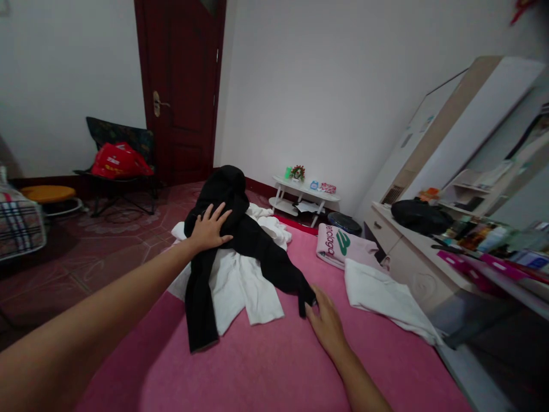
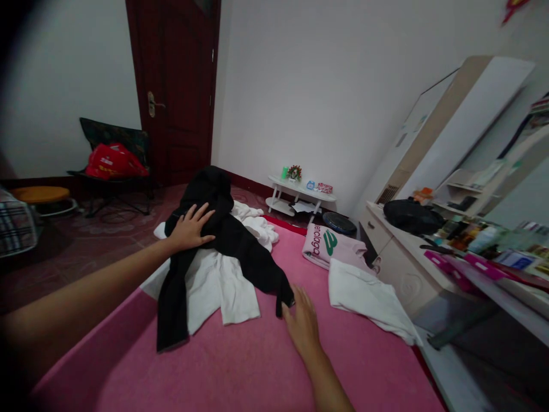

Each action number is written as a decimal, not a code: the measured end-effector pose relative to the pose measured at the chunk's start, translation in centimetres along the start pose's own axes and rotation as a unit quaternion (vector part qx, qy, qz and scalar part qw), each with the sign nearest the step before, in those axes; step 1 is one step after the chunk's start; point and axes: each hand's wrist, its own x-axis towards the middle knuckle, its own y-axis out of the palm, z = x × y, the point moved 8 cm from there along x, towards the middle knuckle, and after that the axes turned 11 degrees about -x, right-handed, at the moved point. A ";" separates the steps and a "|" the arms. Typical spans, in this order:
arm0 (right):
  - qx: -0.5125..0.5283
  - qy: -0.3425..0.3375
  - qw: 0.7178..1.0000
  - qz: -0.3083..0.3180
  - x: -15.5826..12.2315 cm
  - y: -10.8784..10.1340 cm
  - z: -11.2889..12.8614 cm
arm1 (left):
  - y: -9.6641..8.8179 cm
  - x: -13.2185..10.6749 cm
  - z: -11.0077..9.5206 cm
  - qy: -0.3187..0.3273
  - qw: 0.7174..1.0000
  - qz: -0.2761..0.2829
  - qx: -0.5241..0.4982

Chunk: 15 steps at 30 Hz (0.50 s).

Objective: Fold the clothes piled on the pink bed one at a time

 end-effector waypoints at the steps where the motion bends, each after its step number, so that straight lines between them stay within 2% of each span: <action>1: -0.009 -0.011 1.000 0.002 -0.1 -0.1 0.4 | 0.1 -0.4 -0.2 0.006 1.000 -0.014 0.013; 6: -0.024 -0.031 0.999 0.007 0.9 -0.9 2.0 | -1.1 -0.1 -0.5 0.020 1.000 -0.011 0.019; 10: 0.014 -0.026 0.999 0.018 1.9 -1.1 3.2 | -2.4 0.5 0.4 0.037 0.998 -0.011 -0.049; 13: 0.113 -0.014 0.993 0.015 1.9 -2.0 7.1 | -4.6 2.1 1.9 0.012 0.992 -0.037 -0.118; 15: 0.178 -0.032 0.983 0.030 0.9 -2.4 11.9 | -7.9 4.2 2.2 -0.005 0.983 -0.092 -0.156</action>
